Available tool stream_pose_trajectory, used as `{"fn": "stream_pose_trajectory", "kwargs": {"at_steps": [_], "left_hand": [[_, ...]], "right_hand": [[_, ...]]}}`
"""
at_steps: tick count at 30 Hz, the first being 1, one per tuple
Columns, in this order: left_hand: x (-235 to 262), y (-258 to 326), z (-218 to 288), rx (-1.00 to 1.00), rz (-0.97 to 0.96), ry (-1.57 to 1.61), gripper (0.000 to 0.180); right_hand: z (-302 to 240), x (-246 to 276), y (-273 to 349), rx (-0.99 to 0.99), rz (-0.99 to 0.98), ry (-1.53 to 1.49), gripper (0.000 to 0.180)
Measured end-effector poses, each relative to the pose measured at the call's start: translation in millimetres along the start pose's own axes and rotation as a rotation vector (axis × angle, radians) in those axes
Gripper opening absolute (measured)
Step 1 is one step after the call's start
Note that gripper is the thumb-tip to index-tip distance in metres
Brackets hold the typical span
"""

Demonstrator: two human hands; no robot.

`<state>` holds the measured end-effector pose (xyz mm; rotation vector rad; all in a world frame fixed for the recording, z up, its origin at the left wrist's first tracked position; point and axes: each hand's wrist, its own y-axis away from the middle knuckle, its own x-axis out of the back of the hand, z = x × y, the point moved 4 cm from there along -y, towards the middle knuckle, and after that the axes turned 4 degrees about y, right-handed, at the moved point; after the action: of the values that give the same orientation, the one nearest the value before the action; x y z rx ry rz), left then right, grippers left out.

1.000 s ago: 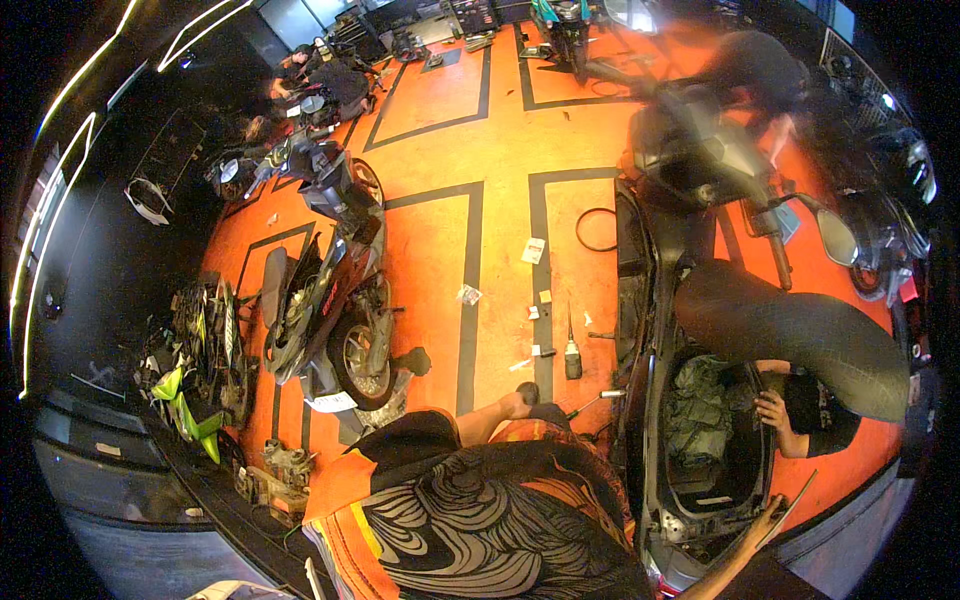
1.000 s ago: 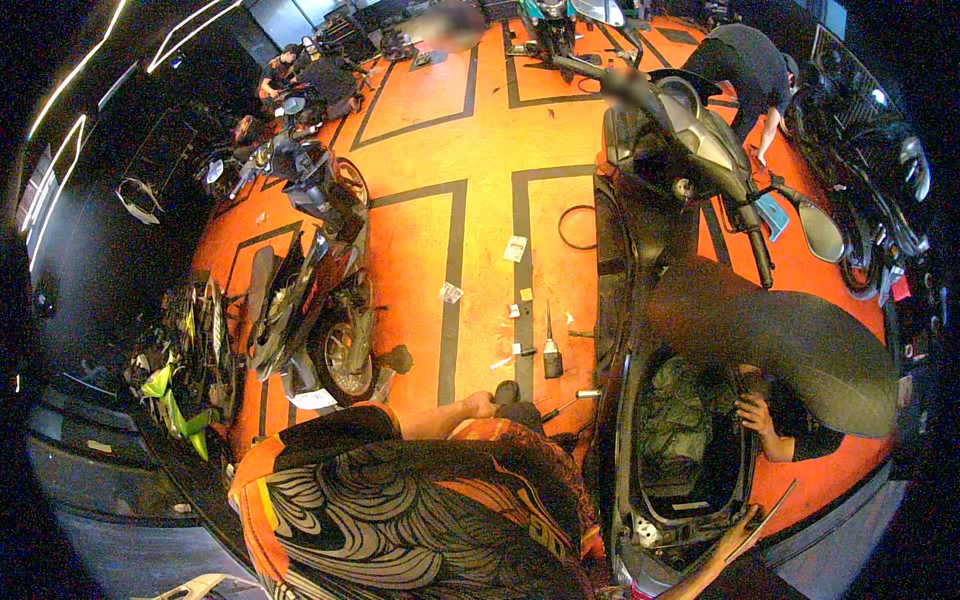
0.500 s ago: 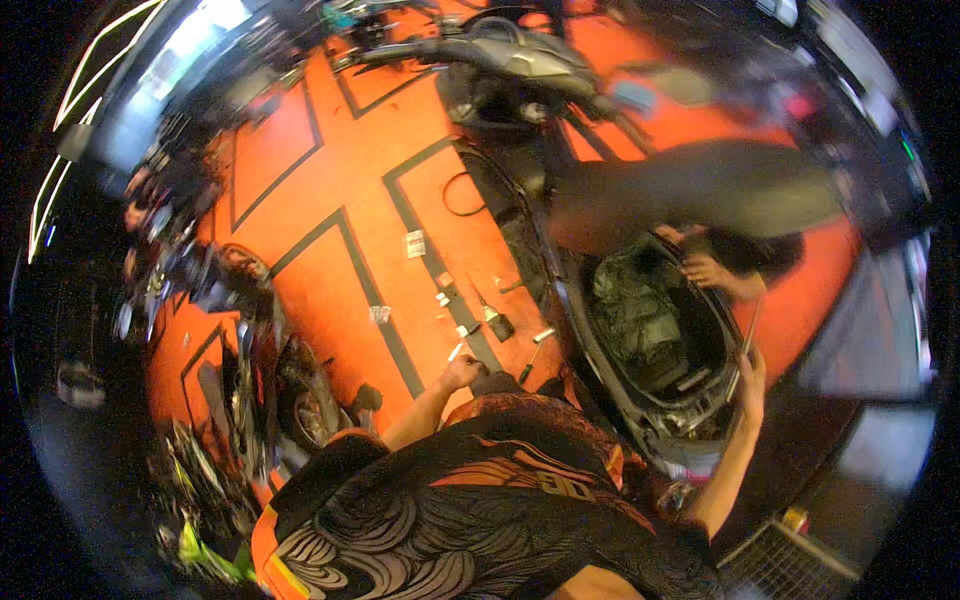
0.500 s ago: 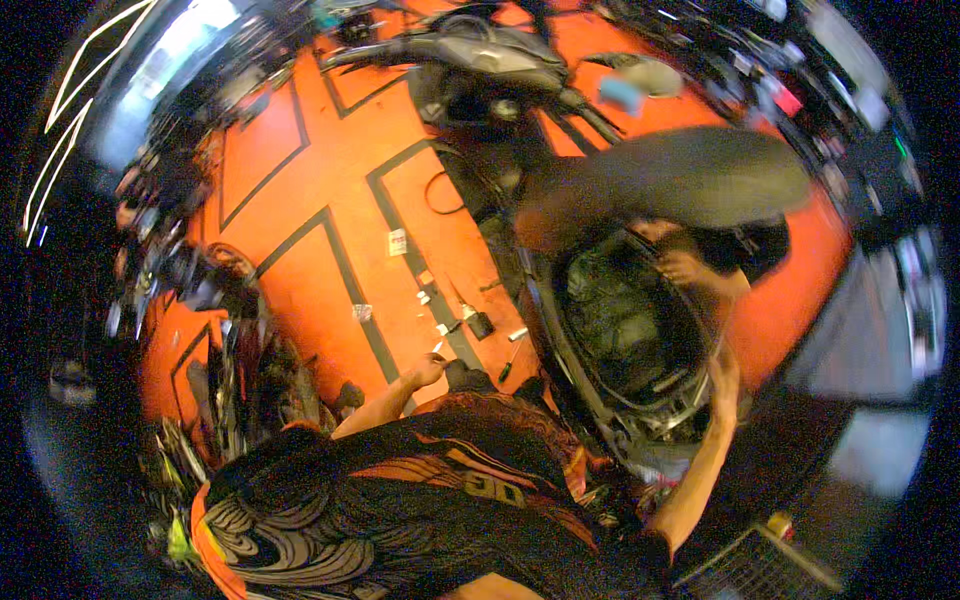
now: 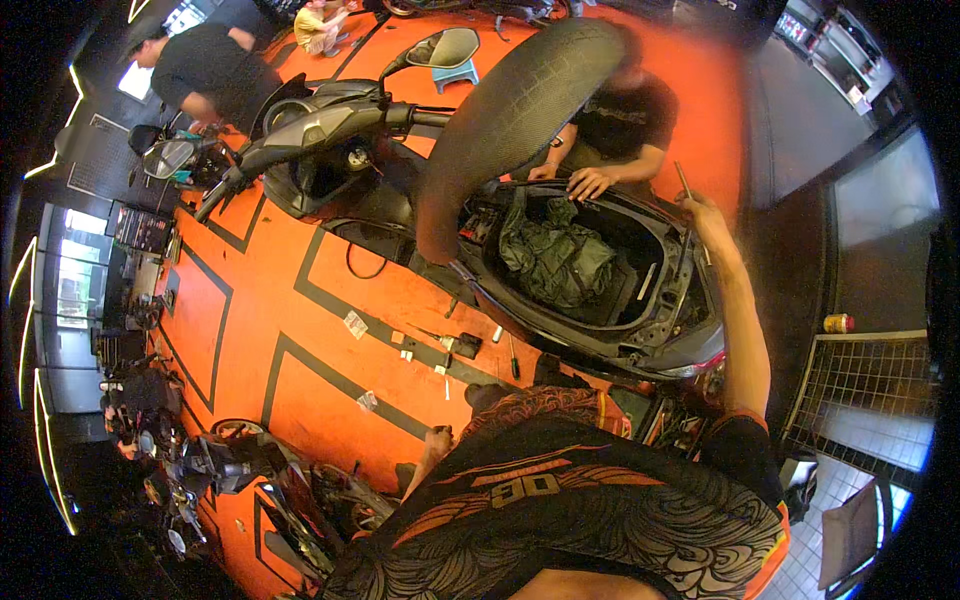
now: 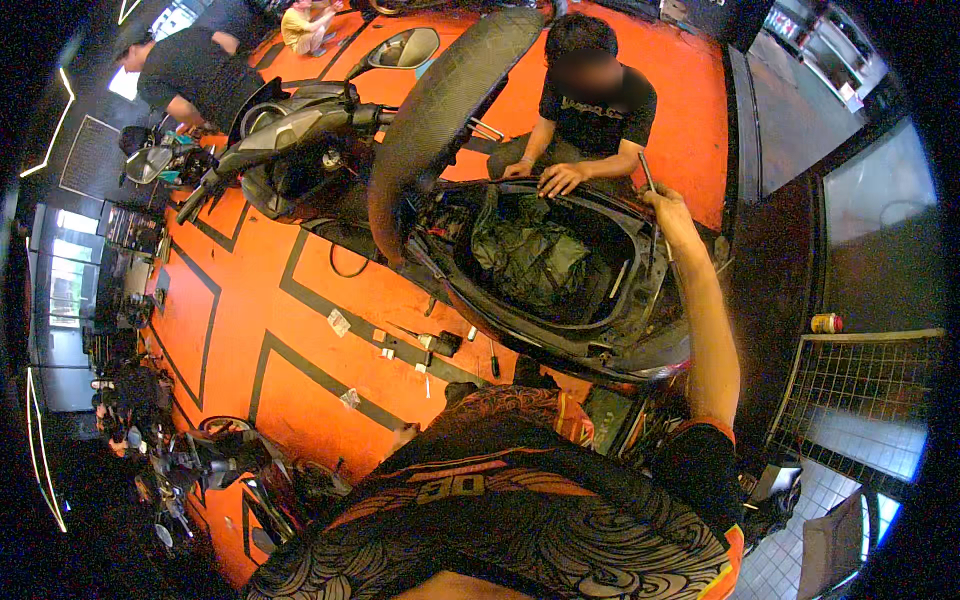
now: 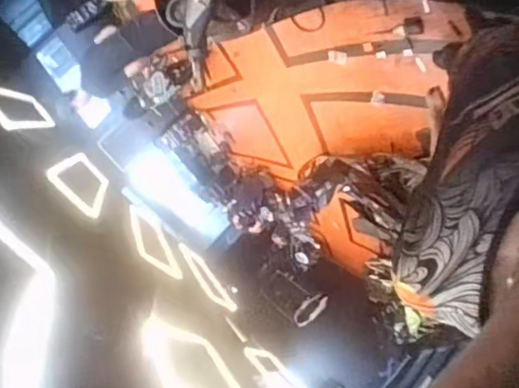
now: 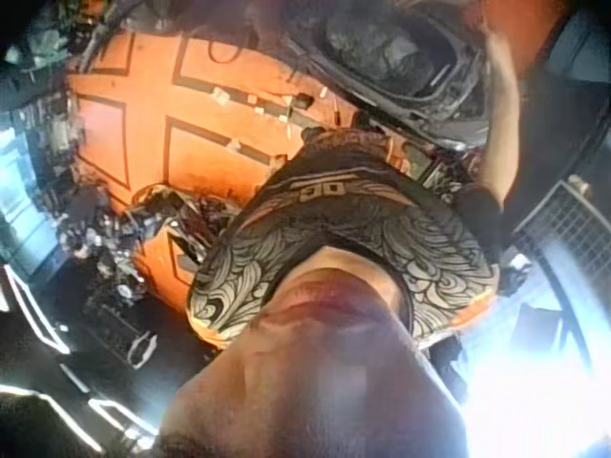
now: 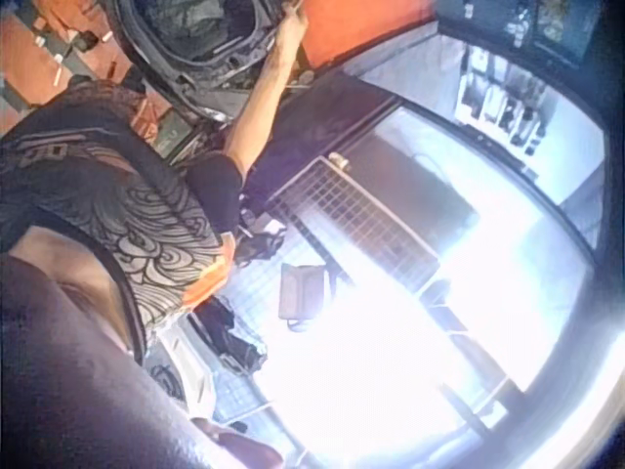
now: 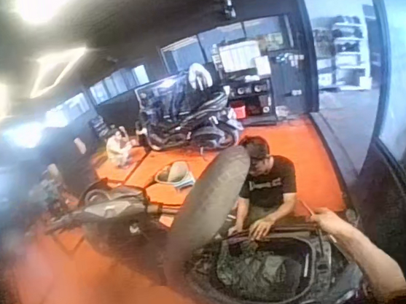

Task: The person works on the rear body panels and internal compartment of a motorcycle using a socket wrench and by hand, removing screws and adjusting the plastic fairings while another person assists.

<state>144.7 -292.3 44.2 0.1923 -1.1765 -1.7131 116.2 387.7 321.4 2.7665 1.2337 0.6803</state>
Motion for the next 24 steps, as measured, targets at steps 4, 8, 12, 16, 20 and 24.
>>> {"fn": "stream_pose_trajectory", "kwargs": {"at_steps": [4,8,12,16,20,24], "left_hand": [[25.5,-28.0,-71.1,-0.147,-0.040,-0.188,0.037],[2.0,-17.6,-51.9,-0.013,0.048,-0.121,0.038],[1.1,0.8,-7.5,0.033,-0.019,0.303,0.019],[18.6,3.8,4.8,0.040,0.052,0.372,0.025],[17.9,16.5,-11.3,0.058,0.123,0.435,0.027],[21.9,-1.5,-120.5,0.081,-0.007,0.655,0.028]], "right_hand": [[28.8,-5.2,-12.7,-0.025,0.065,-0.167,0.022],[5.3,-22.0,22.3,0.083,0.498,-0.128,0.022],[-6.2,-50.3,42.6,0.108,0.941,-0.149,0.030],[-18.0,-65.5,46.0,0.081,1.061,-0.056,0.035],[-32.7,-58.2,52.0,0.258,1.133,0.253,0.038],[-63.1,-68.9,48.0,0.815,0.737,0.988,0.027]]}}
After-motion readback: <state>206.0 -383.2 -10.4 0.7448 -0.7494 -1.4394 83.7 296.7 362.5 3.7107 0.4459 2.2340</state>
